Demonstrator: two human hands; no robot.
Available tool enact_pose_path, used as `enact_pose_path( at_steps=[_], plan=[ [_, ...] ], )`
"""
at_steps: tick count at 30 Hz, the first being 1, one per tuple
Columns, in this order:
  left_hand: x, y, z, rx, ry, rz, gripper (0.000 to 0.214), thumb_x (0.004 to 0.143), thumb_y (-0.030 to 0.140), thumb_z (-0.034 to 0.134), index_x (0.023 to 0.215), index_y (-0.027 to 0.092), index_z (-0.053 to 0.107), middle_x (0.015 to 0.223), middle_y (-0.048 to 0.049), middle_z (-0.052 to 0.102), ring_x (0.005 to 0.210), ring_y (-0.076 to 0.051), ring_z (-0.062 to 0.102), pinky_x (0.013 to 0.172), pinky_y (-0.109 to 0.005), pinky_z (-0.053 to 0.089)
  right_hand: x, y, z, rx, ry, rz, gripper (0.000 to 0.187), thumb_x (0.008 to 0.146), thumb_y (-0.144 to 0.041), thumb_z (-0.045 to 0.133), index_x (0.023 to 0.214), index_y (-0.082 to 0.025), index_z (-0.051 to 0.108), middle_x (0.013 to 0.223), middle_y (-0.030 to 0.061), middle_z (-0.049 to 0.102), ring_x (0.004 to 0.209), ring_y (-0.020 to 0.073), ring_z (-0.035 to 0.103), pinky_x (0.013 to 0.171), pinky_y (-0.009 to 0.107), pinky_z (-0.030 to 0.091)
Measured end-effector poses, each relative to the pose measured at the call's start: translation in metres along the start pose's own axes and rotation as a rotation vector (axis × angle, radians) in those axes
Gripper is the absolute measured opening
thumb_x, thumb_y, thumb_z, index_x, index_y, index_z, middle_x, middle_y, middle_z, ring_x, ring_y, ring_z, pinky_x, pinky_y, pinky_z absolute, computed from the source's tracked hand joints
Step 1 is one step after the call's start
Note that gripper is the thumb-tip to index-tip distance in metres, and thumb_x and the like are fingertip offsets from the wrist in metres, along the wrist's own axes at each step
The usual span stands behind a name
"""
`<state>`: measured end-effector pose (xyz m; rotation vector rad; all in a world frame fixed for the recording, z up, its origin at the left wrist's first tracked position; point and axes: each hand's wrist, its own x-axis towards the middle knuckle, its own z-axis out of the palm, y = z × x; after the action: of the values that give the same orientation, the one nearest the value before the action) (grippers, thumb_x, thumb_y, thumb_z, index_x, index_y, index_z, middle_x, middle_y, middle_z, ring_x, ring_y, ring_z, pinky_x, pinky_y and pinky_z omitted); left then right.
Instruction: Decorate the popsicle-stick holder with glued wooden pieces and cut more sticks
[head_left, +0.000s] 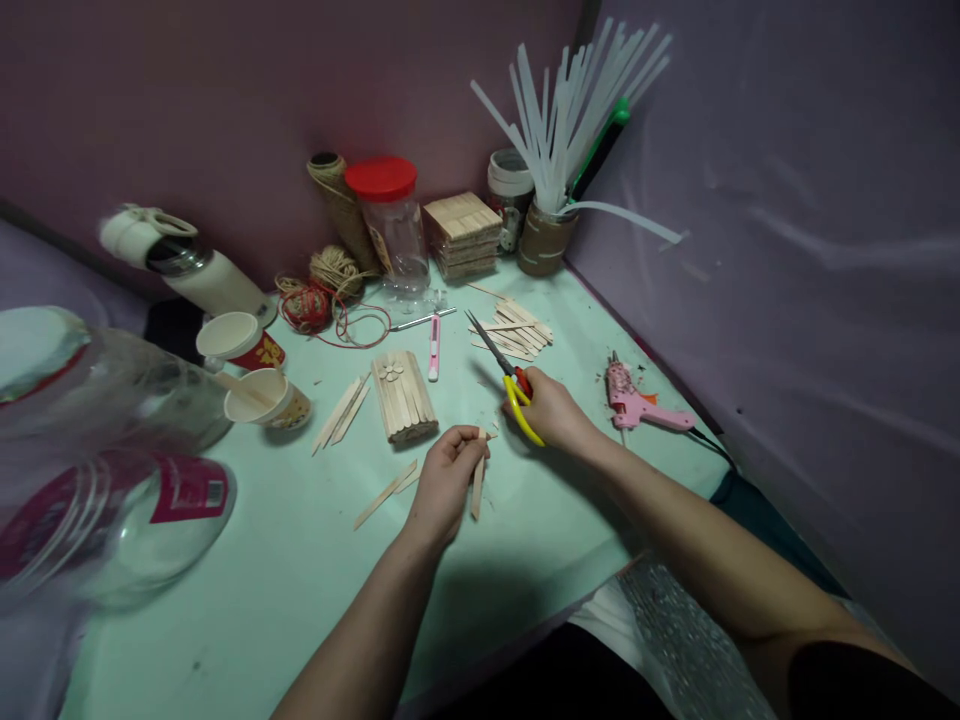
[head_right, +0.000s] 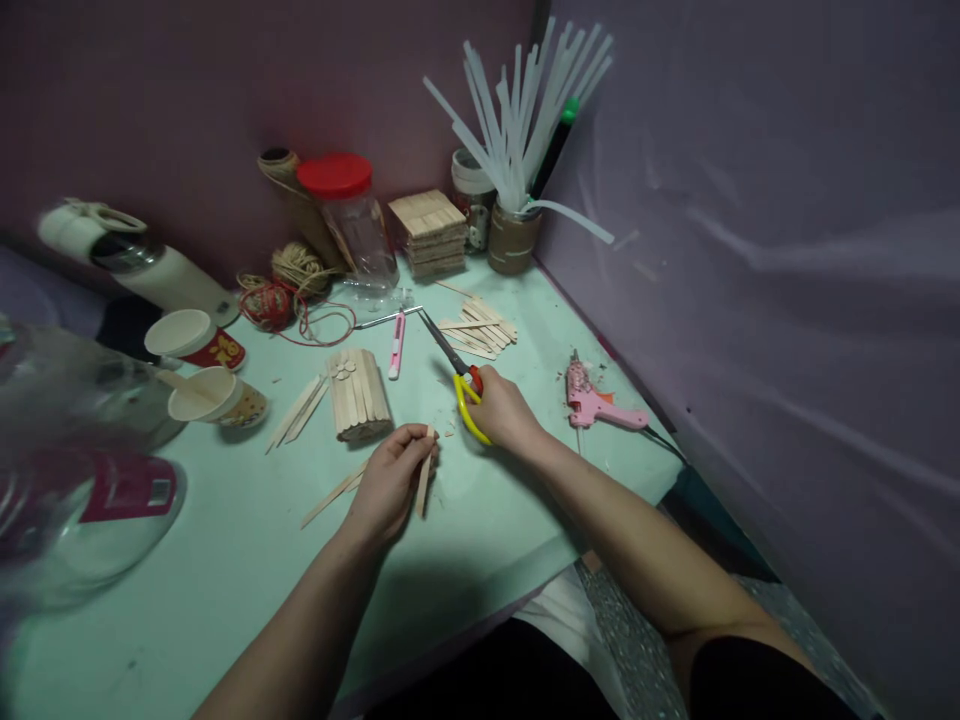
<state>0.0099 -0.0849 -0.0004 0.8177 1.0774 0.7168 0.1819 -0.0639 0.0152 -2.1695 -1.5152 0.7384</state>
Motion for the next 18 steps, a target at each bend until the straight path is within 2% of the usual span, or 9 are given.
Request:
enact_pose_path(
  at_steps=[4,8,10,13,16,18],
  plan=[
    [0.0,0.0,-0.001,-0.003,0.01,0.011,0.02,0.074,0.034,0.068,0.082,0.018,0.061,0.068,0.0029,0.056,0.058,-0.008,0.046,0.055,-0.02,0.034,-0.002,0.005,-0.002,0.042,0.042,0.021,0.021,0.069,-0.029,0.061,0.073,-0.023,0.041,0.067,-0.0027,0.052,0.059,0.0138,0.043,0.053,0.024,0.028],
    [0.001,0.0,0.0,-0.015,0.02,0.035,0.022,0.071,0.033,0.072,0.084,0.016,0.065,0.071,0.0009,0.06,0.066,-0.01,0.052,0.062,-0.02,0.039,-0.002,0.007,-0.007,0.134,0.087,0.038,0.023,0.071,-0.034,0.061,0.076,-0.023,0.042,0.07,-0.0026,0.056,0.063,0.0145,0.049,0.056,0.024,0.034],
    [0.001,0.0,0.001,-0.026,0.013,0.047,0.025,0.068,0.033,0.075,0.086,0.016,0.068,0.075,-0.0007,0.063,0.07,-0.011,0.055,0.066,-0.021,0.041,0.002,0.004,-0.008,0.317,0.128,0.022,0.025,0.07,-0.035,0.064,0.079,-0.022,0.044,0.073,-0.0024,0.06,0.063,0.0141,0.052,0.057,0.024,0.037],
    [0.0,-0.001,0.002,-0.017,0.006,0.058,0.029,0.065,0.033,0.077,0.087,0.016,0.071,0.076,-0.0016,0.065,0.07,-0.011,0.055,0.066,-0.022,0.042,0.01,-0.005,-0.005,0.726,0.159,-0.011,0.029,0.066,-0.033,0.069,0.077,-0.022,0.045,0.071,-0.0031,0.061,0.054,0.0108,0.049,0.05,0.023,0.036],
    [0.001,0.0,0.001,0.002,0.014,0.074,0.031,0.064,0.033,0.078,0.089,0.015,0.072,0.079,-0.003,0.067,0.072,-0.012,0.057,0.068,-0.024,0.044,0.018,-0.016,-0.001,1.046,0.086,-0.011,0.031,0.064,-0.032,0.07,0.073,-0.023,0.041,0.068,-0.0033,0.062,0.043,0.007,0.039,0.041,0.022,0.029],
    [0.001,0.001,0.001,0.007,0.019,0.076,0.033,0.064,0.033,0.078,0.091,0.015,0.072,0.083,-0.0048,0.068,0.075,-0.014,0.059,0.072,-0.026,0.045,0.022,-0.019,0.002,1.149,0.035,-0.015,0.032,0.065,-0.034,0.07,0.073,-0.023,0.04,0.067,-0.0033,0.062,0.041,0.0055,0.033,0.038,0.021,0.026]
  ],
)
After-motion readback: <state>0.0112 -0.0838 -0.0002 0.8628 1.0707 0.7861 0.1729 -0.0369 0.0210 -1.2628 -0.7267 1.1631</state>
